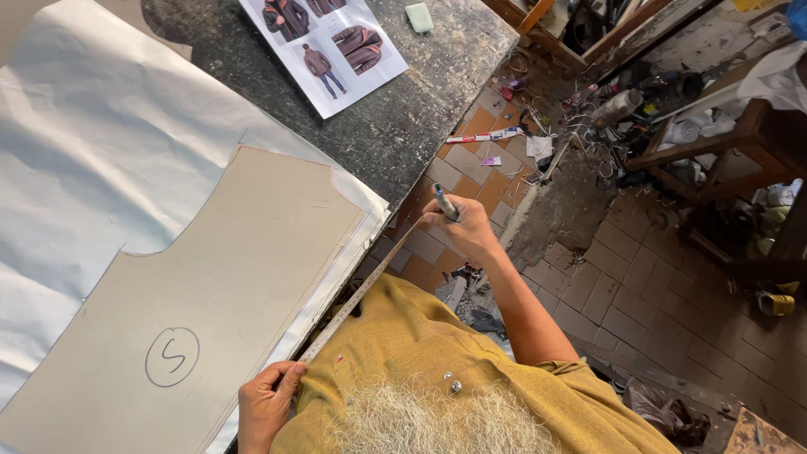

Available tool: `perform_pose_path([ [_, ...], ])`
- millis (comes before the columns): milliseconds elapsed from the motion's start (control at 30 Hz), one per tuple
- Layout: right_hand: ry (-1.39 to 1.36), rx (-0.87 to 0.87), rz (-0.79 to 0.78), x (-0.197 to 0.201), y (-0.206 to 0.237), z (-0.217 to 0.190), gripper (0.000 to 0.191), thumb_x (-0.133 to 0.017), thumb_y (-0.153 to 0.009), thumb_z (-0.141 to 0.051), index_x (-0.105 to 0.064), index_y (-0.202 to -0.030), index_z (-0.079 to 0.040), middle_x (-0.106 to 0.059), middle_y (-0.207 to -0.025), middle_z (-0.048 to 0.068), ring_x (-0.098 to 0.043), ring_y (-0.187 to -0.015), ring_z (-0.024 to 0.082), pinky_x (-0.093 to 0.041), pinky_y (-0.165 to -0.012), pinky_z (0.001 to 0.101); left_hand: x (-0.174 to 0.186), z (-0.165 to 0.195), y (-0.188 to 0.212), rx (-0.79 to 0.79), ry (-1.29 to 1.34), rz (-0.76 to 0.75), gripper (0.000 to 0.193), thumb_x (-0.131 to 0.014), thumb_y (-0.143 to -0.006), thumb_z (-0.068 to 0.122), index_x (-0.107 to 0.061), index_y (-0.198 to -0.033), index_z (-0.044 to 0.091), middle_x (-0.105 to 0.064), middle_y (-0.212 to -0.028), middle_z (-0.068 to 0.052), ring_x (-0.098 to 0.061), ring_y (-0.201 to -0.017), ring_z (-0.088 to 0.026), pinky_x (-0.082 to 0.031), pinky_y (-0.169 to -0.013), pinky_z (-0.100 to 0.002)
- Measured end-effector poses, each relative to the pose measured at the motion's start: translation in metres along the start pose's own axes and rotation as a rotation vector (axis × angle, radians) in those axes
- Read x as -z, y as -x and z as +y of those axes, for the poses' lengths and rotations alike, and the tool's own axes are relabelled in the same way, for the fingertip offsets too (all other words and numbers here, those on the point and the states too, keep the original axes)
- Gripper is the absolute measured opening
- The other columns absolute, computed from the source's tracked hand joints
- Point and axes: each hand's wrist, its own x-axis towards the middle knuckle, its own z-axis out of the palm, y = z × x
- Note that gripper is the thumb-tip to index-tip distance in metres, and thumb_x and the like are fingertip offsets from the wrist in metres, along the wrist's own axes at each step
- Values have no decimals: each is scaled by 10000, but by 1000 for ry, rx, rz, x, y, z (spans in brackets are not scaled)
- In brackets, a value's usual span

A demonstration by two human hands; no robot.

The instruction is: The person moves a piece of brown leather aside on the work table and spreads a sheet of white paper. They place a cardboard garment pattern marked S on the paper, measure it with a yellow tape measure, and trace around its edges with a marker. They then align a second pattern piece against the first and continue tracing its outline.

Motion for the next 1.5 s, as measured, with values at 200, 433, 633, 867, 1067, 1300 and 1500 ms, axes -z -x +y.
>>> perform_pose_path([
  [200,-128,-52,79,-1,15,-6,216,-864,-811,-155,-712,-911,-39,-632,-737,-41,-548,-673,50,-467,-605,236,13,-2,8,66,5,-31,290,-756,-862,314,-828,-887,34,-626,-566,-15,-494,-525,-87,-362,-469,-268],
  [433,-91,-75,87,-16,31,-11,193,-854,-814,-156,-726,-917,-54,-662,-758,-28,-574,-689,58,-487,-622,242,30,-15,17,-21,-3,-11,244,-760,-871,265,-817,-892,29,-660,-596,-8,-514,-556,-73,-402,-492,-254],
  [633,-2,11,85,-40,40,-14,170,-833,-830,-147,-744,-945,-58,-678,-787,-41,-588,-720,67,-481,-651,248,44,-13,26,-114,63,5,231,-754,-875,251,-799,-897,26,-756,-684,-19,-605,-618,-52,-500,-564,-245],
  [867,-111,-158,98,-60,73,-18,146,-818,-867,-137,-750,-957,-45,-551,-686,-49,-428,-565,35,-319,-478,224,58,-2,43,-120,144,-33,237,-730,-909,254,-790,-887,25,-728,-688,-23,-576,-618,-60,-482,-563,-259],
  [1067,-189,-213,68,-66,109,-7,139,-789,-864,-124,-728,-969,-55,-611,-701,-28,-552,-579,59,-450,-470,235,48,-13,42,-227,135,-148,227,-716,-924,255,-773,-896,37,-742,-737,2,-622,-659,-55,-499,-590,-249],
  [1300,-47,-152,89,-37,142,16,134,-805,-846,-120,-747,-946,-52,-718,-781,-9,-626,-698,50,-502,-595,214,2,17,30,-366,91,-247,271,-735,-943,290,-702,-1121,88,-731,-936,-16,-667,-768,-50,-540,-662,-241],
  [1500,18,-106,-88,-13,133,7,162,-834,-833,-155,-750,-928,-54,-691,-746,37,-607,-649,106,-496,-554,272,-62,106,15,-292,-134,-227,608,-826,-811,322,-572,-1333,142,-671,-1128,-59,-571,-621,-162,-499,-577,-302],
])
